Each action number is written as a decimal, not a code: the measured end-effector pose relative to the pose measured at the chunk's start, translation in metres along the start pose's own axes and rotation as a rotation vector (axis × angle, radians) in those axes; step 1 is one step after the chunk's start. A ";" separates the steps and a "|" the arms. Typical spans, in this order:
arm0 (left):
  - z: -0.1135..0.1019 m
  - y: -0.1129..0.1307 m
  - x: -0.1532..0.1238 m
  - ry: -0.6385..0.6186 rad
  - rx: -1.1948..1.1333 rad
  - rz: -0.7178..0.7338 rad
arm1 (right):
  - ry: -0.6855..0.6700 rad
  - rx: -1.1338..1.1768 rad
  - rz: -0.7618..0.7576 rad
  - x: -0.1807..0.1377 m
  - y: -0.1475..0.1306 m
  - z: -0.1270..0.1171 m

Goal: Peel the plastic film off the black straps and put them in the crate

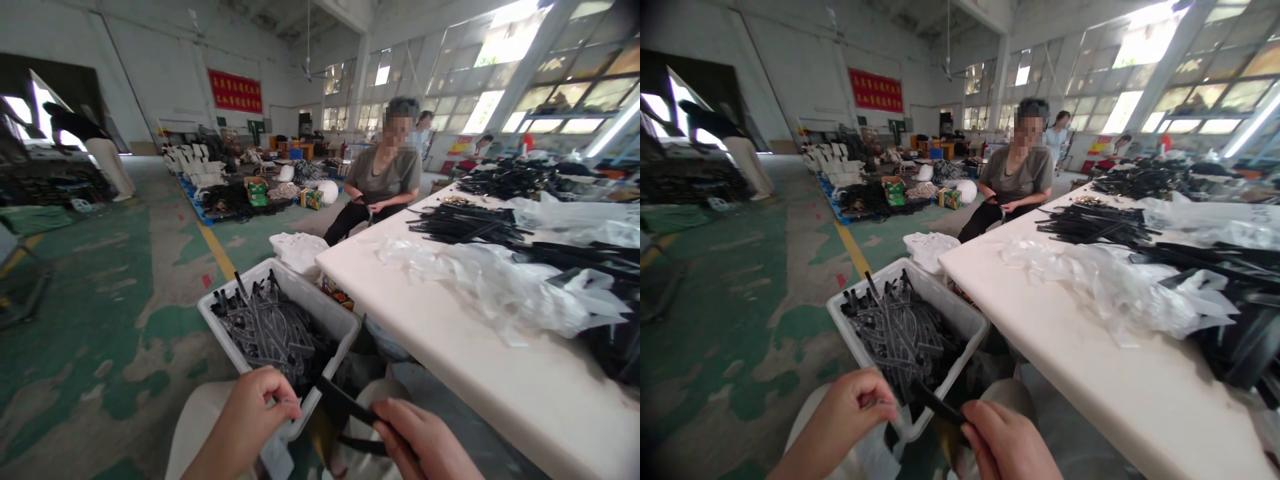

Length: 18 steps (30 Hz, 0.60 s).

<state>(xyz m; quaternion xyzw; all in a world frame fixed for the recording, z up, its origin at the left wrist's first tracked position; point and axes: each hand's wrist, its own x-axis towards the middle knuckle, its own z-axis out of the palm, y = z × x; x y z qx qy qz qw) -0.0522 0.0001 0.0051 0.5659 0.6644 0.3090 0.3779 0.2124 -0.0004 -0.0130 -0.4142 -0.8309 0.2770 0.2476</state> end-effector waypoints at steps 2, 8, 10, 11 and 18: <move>0.001 0.002 0.000 -0.048 0.007 -0.005 | -0.099 -0.080 -0.042 0.008 -0.004 -0.009; 0.006 0.007 0.002 -0.140 0.131 -0.018 | -0.258 -0.273 -0.110 0.026 -0.008 -0.019; 0.007 0.012 0.003 -0.154 0.155 -0.014 | -0.261 -0.339 -0.148 0.030 -0.006 -0.016; 0.007 0.014 0.002 -0.162 0.155 -0.014 | -0.255 -0.376 -0.168 0.031 -0.004 -0.015; 0.018 -0.019 0.022 -0.338 0.173 0.244 | -0.200 -0.649 -0.311 0.037 0.019 0.007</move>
